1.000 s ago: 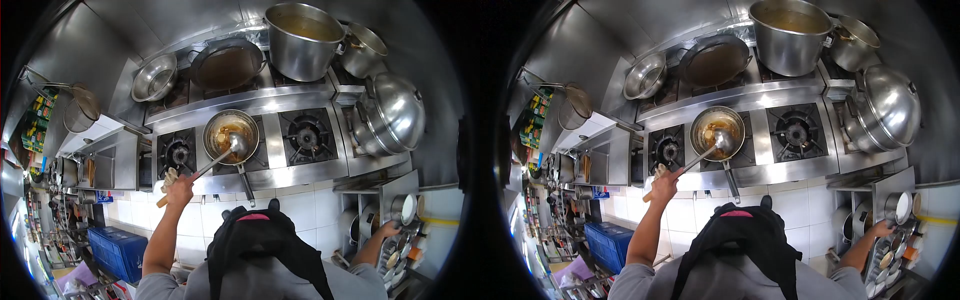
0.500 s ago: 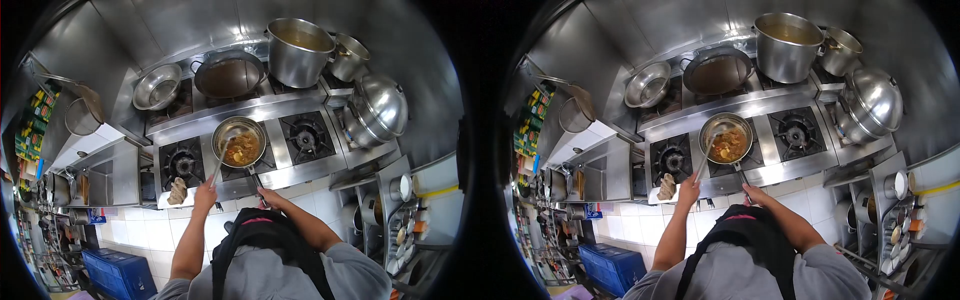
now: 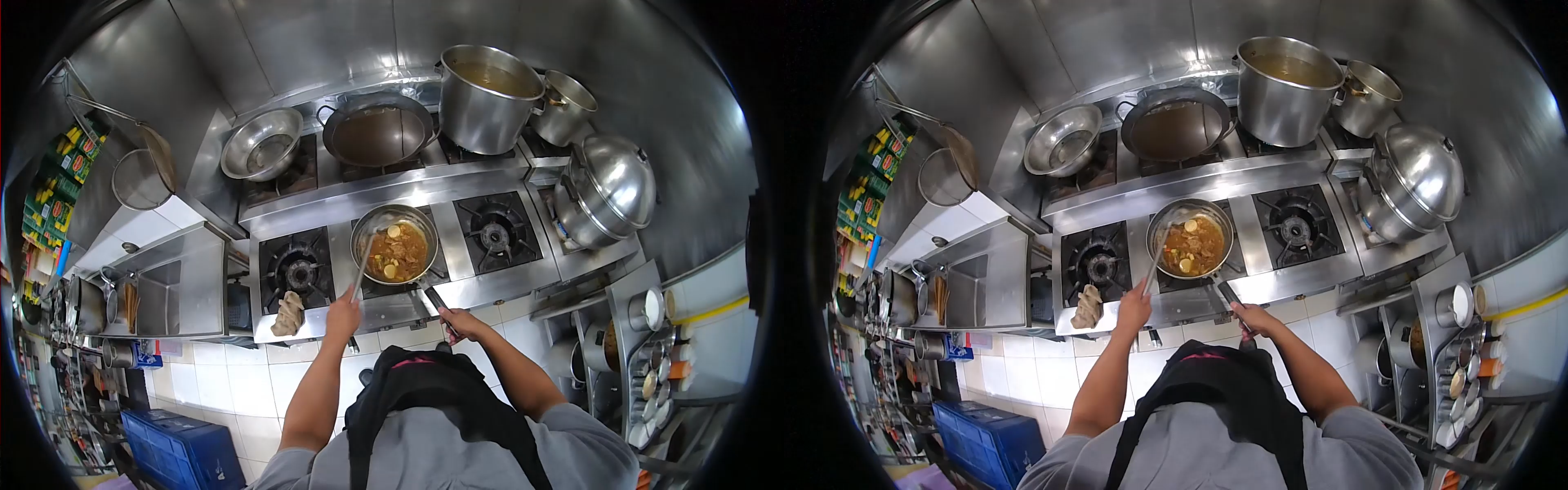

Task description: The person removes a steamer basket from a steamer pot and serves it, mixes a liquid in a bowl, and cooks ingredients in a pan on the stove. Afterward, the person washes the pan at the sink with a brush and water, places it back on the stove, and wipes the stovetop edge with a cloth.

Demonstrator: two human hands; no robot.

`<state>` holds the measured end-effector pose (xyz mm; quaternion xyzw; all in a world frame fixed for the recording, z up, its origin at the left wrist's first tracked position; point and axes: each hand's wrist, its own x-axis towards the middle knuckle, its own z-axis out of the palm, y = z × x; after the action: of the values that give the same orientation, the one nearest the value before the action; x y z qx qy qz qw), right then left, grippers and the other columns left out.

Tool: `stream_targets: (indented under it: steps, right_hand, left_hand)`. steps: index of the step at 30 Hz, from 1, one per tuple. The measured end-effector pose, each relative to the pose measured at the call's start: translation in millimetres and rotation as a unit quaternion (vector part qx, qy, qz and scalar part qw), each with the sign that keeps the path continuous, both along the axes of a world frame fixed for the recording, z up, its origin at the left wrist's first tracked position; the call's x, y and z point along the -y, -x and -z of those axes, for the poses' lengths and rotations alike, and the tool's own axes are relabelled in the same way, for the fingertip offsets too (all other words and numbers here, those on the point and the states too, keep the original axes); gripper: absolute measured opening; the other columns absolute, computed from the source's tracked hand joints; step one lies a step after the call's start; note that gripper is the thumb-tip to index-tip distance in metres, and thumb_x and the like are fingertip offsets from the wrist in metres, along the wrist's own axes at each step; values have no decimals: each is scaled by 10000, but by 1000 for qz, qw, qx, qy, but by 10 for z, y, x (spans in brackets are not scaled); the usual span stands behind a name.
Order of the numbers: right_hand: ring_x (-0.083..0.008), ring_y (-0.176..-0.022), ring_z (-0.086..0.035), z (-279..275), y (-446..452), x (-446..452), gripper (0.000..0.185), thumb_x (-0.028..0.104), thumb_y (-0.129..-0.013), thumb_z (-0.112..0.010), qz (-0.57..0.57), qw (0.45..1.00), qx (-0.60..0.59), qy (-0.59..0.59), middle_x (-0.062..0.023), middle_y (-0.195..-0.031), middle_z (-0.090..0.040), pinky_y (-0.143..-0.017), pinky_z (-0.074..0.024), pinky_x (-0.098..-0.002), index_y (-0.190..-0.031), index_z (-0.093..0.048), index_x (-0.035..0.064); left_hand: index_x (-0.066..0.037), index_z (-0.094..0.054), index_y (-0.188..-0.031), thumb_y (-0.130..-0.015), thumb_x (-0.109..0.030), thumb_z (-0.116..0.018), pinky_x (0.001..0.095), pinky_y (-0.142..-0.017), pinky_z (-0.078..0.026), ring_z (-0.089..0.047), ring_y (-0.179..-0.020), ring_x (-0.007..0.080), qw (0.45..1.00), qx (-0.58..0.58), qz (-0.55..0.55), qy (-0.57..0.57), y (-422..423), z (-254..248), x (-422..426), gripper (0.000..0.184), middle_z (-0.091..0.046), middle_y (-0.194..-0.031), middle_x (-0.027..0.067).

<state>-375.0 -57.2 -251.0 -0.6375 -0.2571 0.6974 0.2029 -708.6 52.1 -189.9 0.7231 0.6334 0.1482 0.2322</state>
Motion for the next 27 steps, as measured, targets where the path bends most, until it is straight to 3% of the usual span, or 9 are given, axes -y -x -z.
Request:
stream_targets:
  steps: [3,5,8,13,16,20,22,24,27]
  right_hand:
    - [-178,-565,-594,-5,-56,-21,576,613,-963,-543,8,1000,-21,14,-39,-757,-518,-559,-584,-397,-1087,-566,51]
    - [-188,-590,-607,19,-81,3,565,606,-965,-546,32,999,-31,16,-43,-771,-525,-574,-588,-399,-1098,-564,57]
    - [-205,-640,-632,71,-131,62,522,572,-980,-544,80,995,-65,15,-59,-817,-558,-600,-594,-397,-1118,-563,69]
    - [-205,-702,-671,-92,-147,142,350,421,-1046,-502,139,982,-127,17,-73,-903,-647,-675,-613,-384,-1098,-575,83]
    - [-205,-734,-677,-23,-149,162,247,327,-1052,-513,143,981,-133,-13,-87,-936,-661,-671,-609,-381,-1097,-571,91]
    - [-201,-737,-673,4,-108,136,243,321,-1050,-514,163,975,-153,-14,-87,-944,-661,-664,-602,-374,-1096,-571,89]
    - [-197,-736,-668,-1,-92,149,245,321,-1046,-518,160,977,-143,-16,-86,-947,-660,-658,-594,-375,-1108,-571,91]
    - [-196,-743,-671,-9,-80,189,252,323,-1045,-518,160,978,-134,-14,-87,-956,-664,-664,-593,-377,-1118,-570,88]
    - [-196,-765,-678,-66,-112,163,267,328,-1044,-519,141,983,-116,-13,-89,-982,-673,-674,-590,-376,-1133,-569,81]
  left_hand:
    - [-256,-536,-1438,-908,-223,-631,532,-836,-536,-680,-921,435,999,-13,27,37,-205,-237,61,540,-691,-958,225]
    - [-321,-564,-1410,-915,-232,-634,522,-794,-549,-695,-909,391,982,-156,89,51,-129,-588,171,508,-670,-1002,166]
    - [-377,-599,-1366,-924,-233,-632,505,-733,-552,-700,-870,343,970,-212,118,20,337,-769,138,465,-635,-1008,118]
    - [-341,-664,-1298,-902,-198,-649,475,-703,-548,-691,-830,322,969,-178,144,-87,776,-1352,-16,421,-653,-949,99]
    - [-315,-671,-1293,-877,-199,-671,472,-734,-554,-694,-852,332,968,-224,110,-8,706,-1873,142,432,-685,-955,132]
    - [-288,-671,-1299,-855,-207,-693,473,-787,-552,-693,-853,353,978,-196,68,10,710,-1193,244,452,-711,-918,177]
    - [-229,-653,-1325,-864,-186,-665,469,-805,-546,-687,-905,394,998,-32,46,-9,695,-485,157,463,-714,-988,207]
    - [-189,-627,-1350,-875,-182,-640,485,-836,-536,-677,-948,413,999,-18,25,10,328,-325,140,475,-698,-1037,234]
    - [-236,-585,-1393,-892,-203,-619,514,-852,-537,-674,-929,427,998,-30,17,48,-52,-241,261,503,-699,-1045,217]
